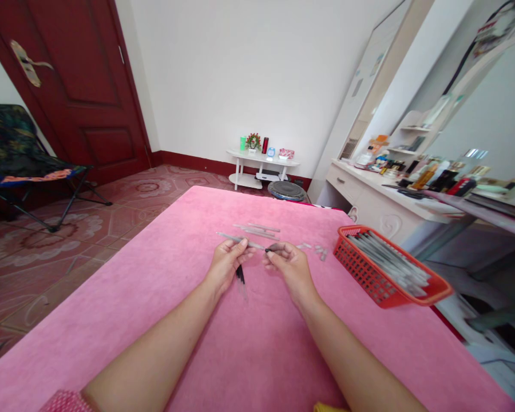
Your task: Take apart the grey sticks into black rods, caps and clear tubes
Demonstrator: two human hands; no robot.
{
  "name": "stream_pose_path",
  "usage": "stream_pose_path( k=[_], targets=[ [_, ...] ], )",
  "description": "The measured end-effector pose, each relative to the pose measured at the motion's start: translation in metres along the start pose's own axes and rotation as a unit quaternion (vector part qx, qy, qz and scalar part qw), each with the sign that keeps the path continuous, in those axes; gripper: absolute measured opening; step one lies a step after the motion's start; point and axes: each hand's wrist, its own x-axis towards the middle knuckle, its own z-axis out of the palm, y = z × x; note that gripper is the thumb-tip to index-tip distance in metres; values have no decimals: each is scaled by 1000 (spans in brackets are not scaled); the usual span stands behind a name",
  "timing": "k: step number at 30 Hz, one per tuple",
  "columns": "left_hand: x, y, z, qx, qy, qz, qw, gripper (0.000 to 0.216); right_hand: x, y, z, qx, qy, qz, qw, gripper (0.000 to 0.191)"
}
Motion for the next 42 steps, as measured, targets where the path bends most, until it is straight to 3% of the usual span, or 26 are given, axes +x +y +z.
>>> stream_pose_path(
  k=[14,19,25,29,34,38,42],
  targets=[
    [-4,-4,4,36,-33,18,999,29,3,5,-4,-54,-7,-21,998,23],
    [-5,-4,6,41,-37,14,998,30,4,10,-6,-111,-39,-30,993,38],
    [-5,-3,6,38,-22,17,999,28,3,11,-6,-130,-23,-84,988,23],
    [-6,-3,8,44,-24,6,999,31,6,17,-8,-157,-33,-79,984,35],
    [-5,-3,7,40,-11,5,999,30,6,17,-7,-139,-12,-96,986,24],
    [-4,-4,5,39,-21,7,999,30,5,17,-7,-165,-24,-84,982,32],
    [-6,-3,5,39,-13,4,999,27,5,17,-8,-149,-18,-96,984,21]
  ],
)
